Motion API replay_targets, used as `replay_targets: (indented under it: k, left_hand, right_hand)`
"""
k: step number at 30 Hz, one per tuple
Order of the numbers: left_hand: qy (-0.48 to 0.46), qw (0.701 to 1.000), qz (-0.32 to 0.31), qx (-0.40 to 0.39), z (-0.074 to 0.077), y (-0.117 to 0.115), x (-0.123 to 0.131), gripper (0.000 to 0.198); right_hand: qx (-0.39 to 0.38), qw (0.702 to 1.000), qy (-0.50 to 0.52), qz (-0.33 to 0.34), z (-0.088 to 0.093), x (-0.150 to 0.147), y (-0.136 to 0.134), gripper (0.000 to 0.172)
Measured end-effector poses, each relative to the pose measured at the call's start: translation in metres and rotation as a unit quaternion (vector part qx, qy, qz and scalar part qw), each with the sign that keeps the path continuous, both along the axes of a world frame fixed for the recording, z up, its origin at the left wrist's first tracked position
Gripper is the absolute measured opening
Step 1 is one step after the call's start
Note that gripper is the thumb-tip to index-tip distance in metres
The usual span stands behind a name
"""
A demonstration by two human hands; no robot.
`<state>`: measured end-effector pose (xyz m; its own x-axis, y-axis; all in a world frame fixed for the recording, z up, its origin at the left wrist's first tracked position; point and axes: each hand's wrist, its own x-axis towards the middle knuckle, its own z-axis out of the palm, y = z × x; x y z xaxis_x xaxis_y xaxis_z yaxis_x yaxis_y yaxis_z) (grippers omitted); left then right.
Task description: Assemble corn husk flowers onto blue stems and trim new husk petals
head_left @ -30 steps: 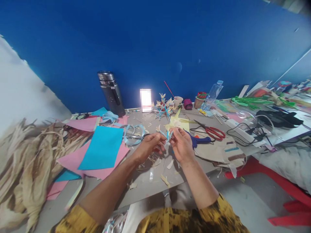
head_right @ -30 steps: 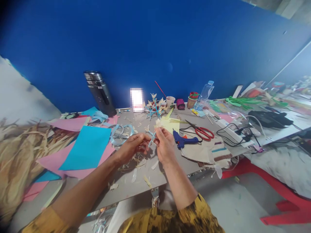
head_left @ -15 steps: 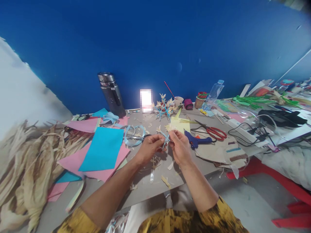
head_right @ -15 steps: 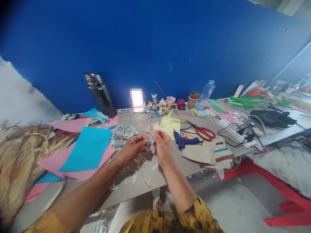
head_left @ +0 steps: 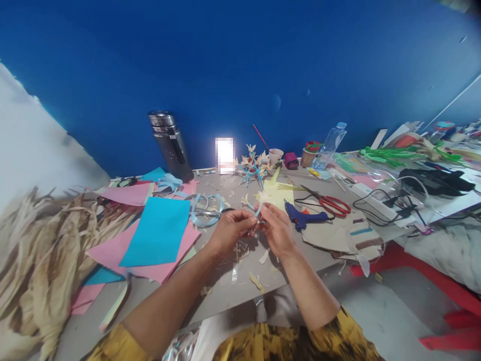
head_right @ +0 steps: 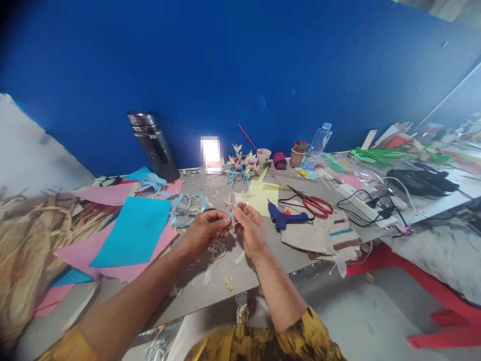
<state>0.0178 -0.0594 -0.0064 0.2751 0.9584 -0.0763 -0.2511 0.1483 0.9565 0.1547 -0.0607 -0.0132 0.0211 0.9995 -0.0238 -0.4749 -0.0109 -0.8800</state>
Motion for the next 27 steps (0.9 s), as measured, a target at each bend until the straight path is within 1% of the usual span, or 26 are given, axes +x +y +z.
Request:
replay_targets:
  k: [2, 6, 10, 12, 14, 16, 18, 20, 24, 27]
  left_hand:
    - [-0.016, 0.999, -0.021, -0.021, -0.002, 0.000, 0.000, 0.027]
    - [-0.049, 0.997, -0.034, -0.051, -0.005, 0.001, -0.003, 0.028]
    - [-0.073, 0.991, -0.074, -0.086, -0.005, 0.003, -0.006, 0.028]
    - [-0.068, 0.992, -0.062, -0.087, -0.002, 0.003, -0.005, 0.028]
    - [-0.036, 0.997, -0.029, -0.054, 0.002, 0.002, -0.003, 0.027]
    - [0.028, 1.000, 0.005, 0.005, 0.007, 0.000, -0.001, 0.023]
    - [0.102, 0.992, 0.034, 0.063, 0.012, -0.002, 0.001, 0.018]
    - [0.154, 0.982, 0.050, 0.099, 0.015, -0.004, 0.002, 0.013]
    - [0.181, 0.975, 0.047, 0.118, 0.015, -0.005, 0.002, 0.015]
    - [0.178, 0.976, 0.041, 0.120, 0.013, -0.005, 0.002, 0.018]
  right_hand:
    - [-0.001, 1.000, 0.007, 0.029, 0.002, 0.001, 0.000, 0.042]
    - [-0.005, 1.000, 0.013, 0.020, 0.004, 0.005, 0.002, 0.037]
    - [-0.024, 0.999, 0.029, 0.033, 0.003, 0.009, 0.004, 0.036]
    - [-0.026, 0.999, 0.034, 0.033, 0.002, 0.011, 0.004, 0.034]
    - [-0.021, 0.999, 0.030, 0.016, 0.000, 0.011, 0.004, 0.032]
    - [-0.015, 1.000, 0.010, -0.018, -0.003, 0.011, 0.005, 0.031]
    - [-0.009, 0.998, -0.022, -0.050, -0.005, 0.011, 0.005, 0.030]
    - [0.007, 0.996, -0.053, -0.069, -0.007, 0.012, 0.005, 0.029]
    - [0.047, 0.990, -0.091, -0.095, -0.005, 0.014, 0.007, 0.036]
    - [0.039, 0.985, -0.116, -0.118, -0.004, 0.014, 0.008, 0.036]
